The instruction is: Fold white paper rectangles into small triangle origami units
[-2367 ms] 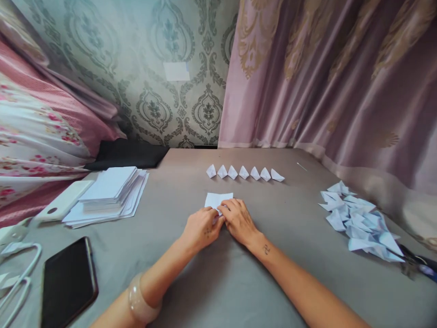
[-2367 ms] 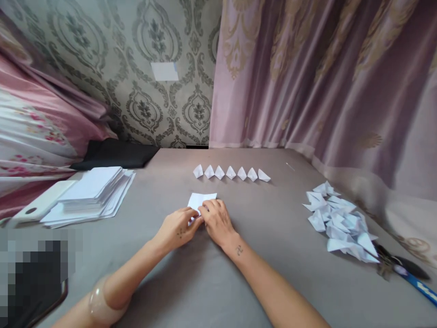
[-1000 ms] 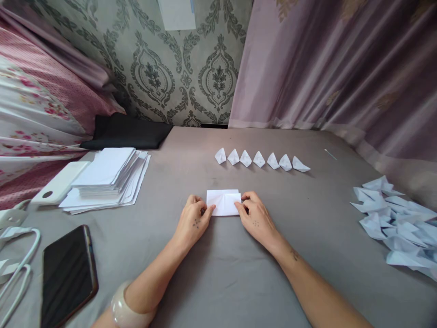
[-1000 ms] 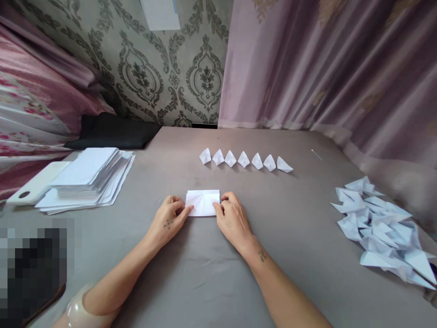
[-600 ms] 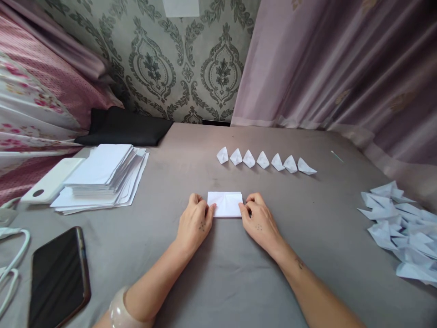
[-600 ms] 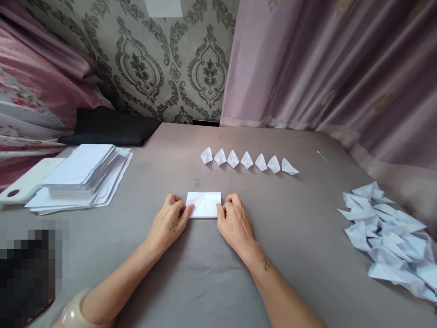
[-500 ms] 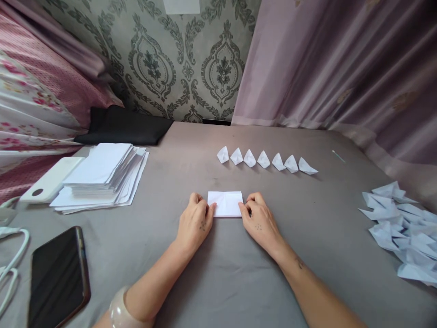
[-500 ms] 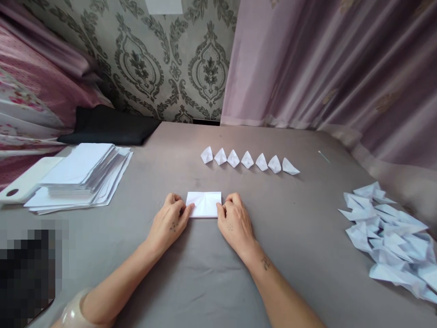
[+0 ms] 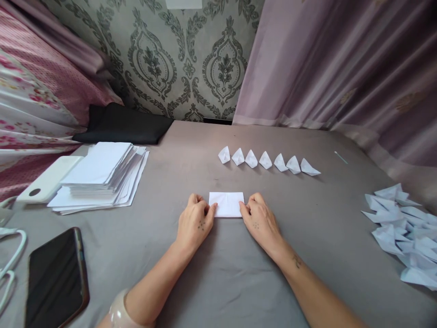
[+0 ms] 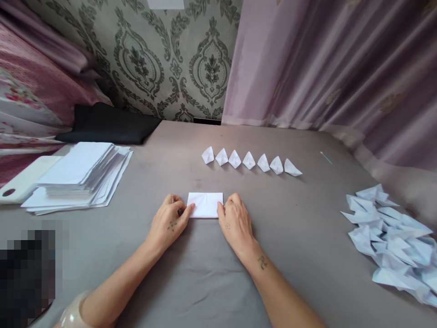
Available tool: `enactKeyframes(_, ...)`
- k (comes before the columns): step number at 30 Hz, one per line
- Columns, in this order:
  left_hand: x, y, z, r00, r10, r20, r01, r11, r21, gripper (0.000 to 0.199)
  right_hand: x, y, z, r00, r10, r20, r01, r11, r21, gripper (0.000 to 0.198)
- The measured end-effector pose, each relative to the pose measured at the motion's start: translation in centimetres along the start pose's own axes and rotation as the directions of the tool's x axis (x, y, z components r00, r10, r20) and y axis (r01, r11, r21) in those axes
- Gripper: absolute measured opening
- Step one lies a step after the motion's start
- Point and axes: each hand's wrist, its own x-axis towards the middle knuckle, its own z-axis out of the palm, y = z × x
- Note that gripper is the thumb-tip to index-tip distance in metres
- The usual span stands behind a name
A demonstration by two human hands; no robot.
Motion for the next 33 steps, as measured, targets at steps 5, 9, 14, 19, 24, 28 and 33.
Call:
enactKeyframes(5,-0.06,0.08,0.23,1.0,0.007,-0.001,-0.007,0.999,0.049,0.039,0.04,-0.11,-0.07,1.0,0.003,0.029,-0.001,0.998,-0.055,0.031)
enactKeyframes(9,-0.19,0.08,0.35,0.999,0.036,-0.001,-0.036,0.994,0.103,0.04,0.17,-0.42,-0.5,0.997,0.027,0.073,-0.022,0.997,-0.07,0.031)
enactKeyframes(14,-0.29,0.27,0.19,0.999,0.039,0.011,-0.041,0.99,0.135,0.04,0.24,-0.71,-0.74,0.994,0.049,0.095,-0.041,0.995,-0.091,0.03)
enactKeyframes(19,-0.32,0.36,0.23,0.999,0.046,0.002,-0.046,0.986,0.162,0.038,0.27,-0.81,-0.64,0.994,0.058,0.093,-0.048,0.993,-0.109,0.029)
enactKeyframes(24,-0.3,0.38,0.34,0.999,0.039,0.0,-0.038,0.981,0.19,0.037,0.34,-0.89,-0.57,0.994,0.062,0.088,-0.051,0.992,-0.117,0.03)
enactKeyframes(28,-0.3,0.38,0.32,0.999,0.044,0.003,-0.043,0.98,0.197,0.038,0.36,-0.9,-0.56,0.995,0.061,0.077,-0.051,0.99,-0.13,0.03)
enactKeyframes(33,-0.35,0.31,0.39,0.999,0.052,-0.004,-0.05,0.979,0.197,0.038,0.3,-0.96,-0.48,0.995,0.067,0.075,-0.055,0.986,-0.155,0.031)
